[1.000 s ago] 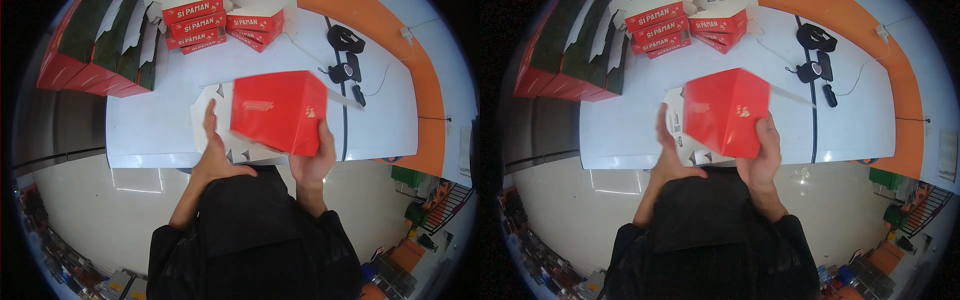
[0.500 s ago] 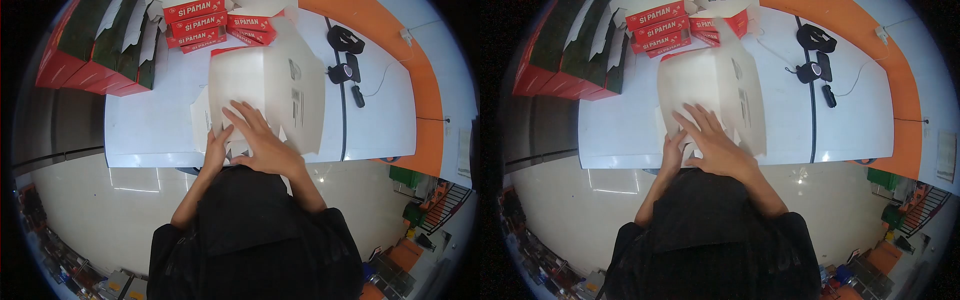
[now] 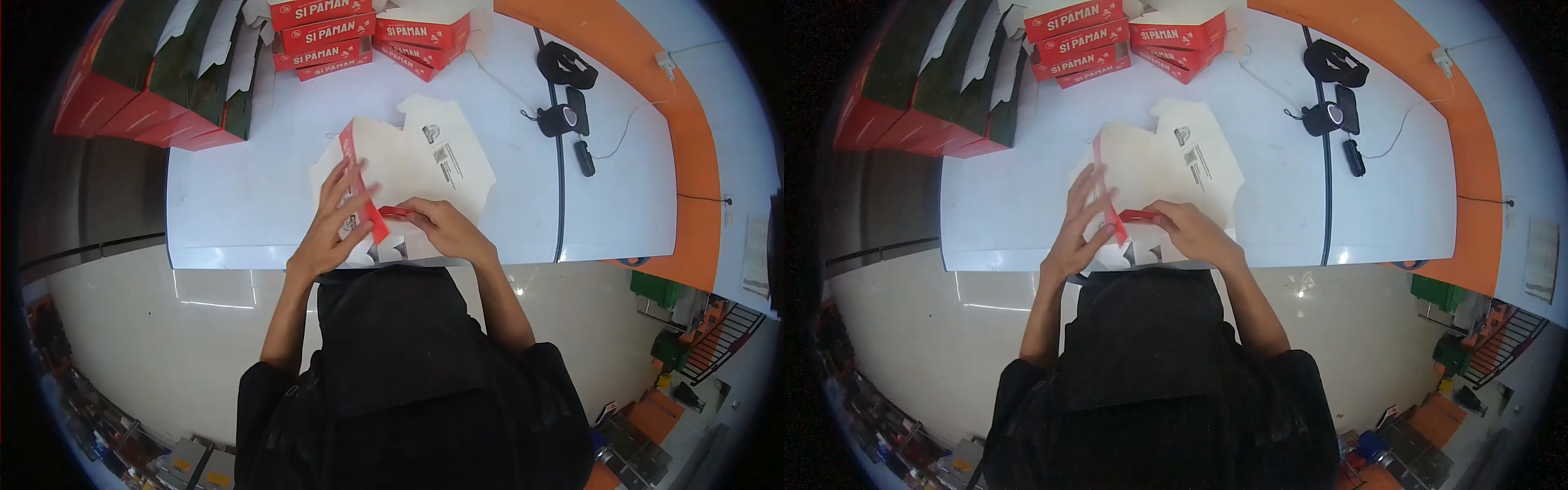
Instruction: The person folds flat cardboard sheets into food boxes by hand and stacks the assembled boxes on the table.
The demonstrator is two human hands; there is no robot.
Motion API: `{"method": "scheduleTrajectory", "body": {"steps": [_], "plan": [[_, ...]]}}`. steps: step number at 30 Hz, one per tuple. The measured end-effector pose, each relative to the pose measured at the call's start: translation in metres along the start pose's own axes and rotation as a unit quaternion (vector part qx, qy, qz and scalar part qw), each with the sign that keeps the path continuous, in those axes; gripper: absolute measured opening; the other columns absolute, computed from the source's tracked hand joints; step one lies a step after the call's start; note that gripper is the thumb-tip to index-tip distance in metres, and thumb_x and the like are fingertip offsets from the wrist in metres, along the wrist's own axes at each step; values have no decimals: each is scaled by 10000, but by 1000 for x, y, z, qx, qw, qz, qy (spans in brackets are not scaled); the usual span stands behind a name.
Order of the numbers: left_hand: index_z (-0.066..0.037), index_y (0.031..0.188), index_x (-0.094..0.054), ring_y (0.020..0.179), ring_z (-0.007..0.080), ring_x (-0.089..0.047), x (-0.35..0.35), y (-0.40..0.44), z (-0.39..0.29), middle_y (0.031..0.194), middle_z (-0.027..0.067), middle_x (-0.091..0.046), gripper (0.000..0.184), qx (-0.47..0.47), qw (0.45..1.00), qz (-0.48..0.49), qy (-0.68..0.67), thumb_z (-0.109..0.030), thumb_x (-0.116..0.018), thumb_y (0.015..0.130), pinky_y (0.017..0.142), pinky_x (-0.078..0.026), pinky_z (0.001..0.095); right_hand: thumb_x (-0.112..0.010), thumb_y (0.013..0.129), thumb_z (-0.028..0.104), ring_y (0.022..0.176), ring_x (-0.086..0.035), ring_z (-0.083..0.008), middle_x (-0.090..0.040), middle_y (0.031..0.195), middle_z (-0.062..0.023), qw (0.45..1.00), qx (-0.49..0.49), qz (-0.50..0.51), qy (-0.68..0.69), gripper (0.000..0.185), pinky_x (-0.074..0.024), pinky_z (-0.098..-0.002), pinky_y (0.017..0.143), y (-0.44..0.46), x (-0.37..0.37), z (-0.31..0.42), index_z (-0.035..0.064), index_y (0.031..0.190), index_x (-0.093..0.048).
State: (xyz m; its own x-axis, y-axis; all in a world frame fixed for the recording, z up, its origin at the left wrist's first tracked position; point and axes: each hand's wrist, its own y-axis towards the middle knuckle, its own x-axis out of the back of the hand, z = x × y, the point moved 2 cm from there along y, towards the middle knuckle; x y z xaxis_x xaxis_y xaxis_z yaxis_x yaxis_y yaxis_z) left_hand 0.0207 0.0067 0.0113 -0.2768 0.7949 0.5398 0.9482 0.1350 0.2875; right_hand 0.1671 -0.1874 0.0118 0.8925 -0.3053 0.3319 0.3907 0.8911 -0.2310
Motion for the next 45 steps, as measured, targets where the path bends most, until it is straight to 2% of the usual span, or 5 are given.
{"method": "scheduleTrajectory", "body": {"steps": [7, 17, 26, 31, 45], "plan": [[-86, 1090, -692, 1384, 375, -508, -29, 19, 12, 1230, 79, -664, 252, -5, 955, -276, -104, -61, -796, 861, 1203, -336, 551, -629, 1017, 58, 941, -693, -257, -747, 1009, -162, 995, -52, -48, 64, 272, -533, -368, 896, 0, 3, -6, -20, 1273, -678], [-94, 1082, -748, 1356, 351, -523, -5, 35, -31, 1241, 68, -685, 212, -68, 994, -39, 78, -89, -795, 876, 1146, -398, 517, -664, 981, 1, 947, -730, -264, -765, 1009, -149, 997, -25, -66, -7, 480, -564, -385, 902, -8, 17, 46, 64, 1449, -586], [4, 1051, -740, 921, 170, -658, 16, 11, 6, 962, 77, -717, 157, 193, 961, -167, -106, -125, -760, 964, 876, -532, 326, -722, 895, -69, 954, -717, -346, -721, 1130, -158, 850, 338, -404, 0, 452, -568, -387, 894, -38, 24, 63, -11, 1325, -596], [31, 981, -726, 893, 160, -616, 16, 6, 3, 882, 81, -686, 210, 253, 945, -140, -152, -177, -713, 1009, 840, -499, 321, -682, 1003, 130, 1361, -490, -372, -419, 1546, -197, 970, 128, -193, -73, 316, -451, -474, 1110, -9, 23, 41, 92, 1317, -680], [51, 926, -683, 858, 233, -568, 13, 11, -20, 814, 123, -615, 215, 215, 970, -38, -104, -148, -696, 1005, 827, -461, 353, -735, 969, 116, 1438, -450, -418, -315, 1621, -235, 954, 114, -276, -1, 211, -464, -433, 1109, 35, -5, 20, 86, 1177, -737]]}}
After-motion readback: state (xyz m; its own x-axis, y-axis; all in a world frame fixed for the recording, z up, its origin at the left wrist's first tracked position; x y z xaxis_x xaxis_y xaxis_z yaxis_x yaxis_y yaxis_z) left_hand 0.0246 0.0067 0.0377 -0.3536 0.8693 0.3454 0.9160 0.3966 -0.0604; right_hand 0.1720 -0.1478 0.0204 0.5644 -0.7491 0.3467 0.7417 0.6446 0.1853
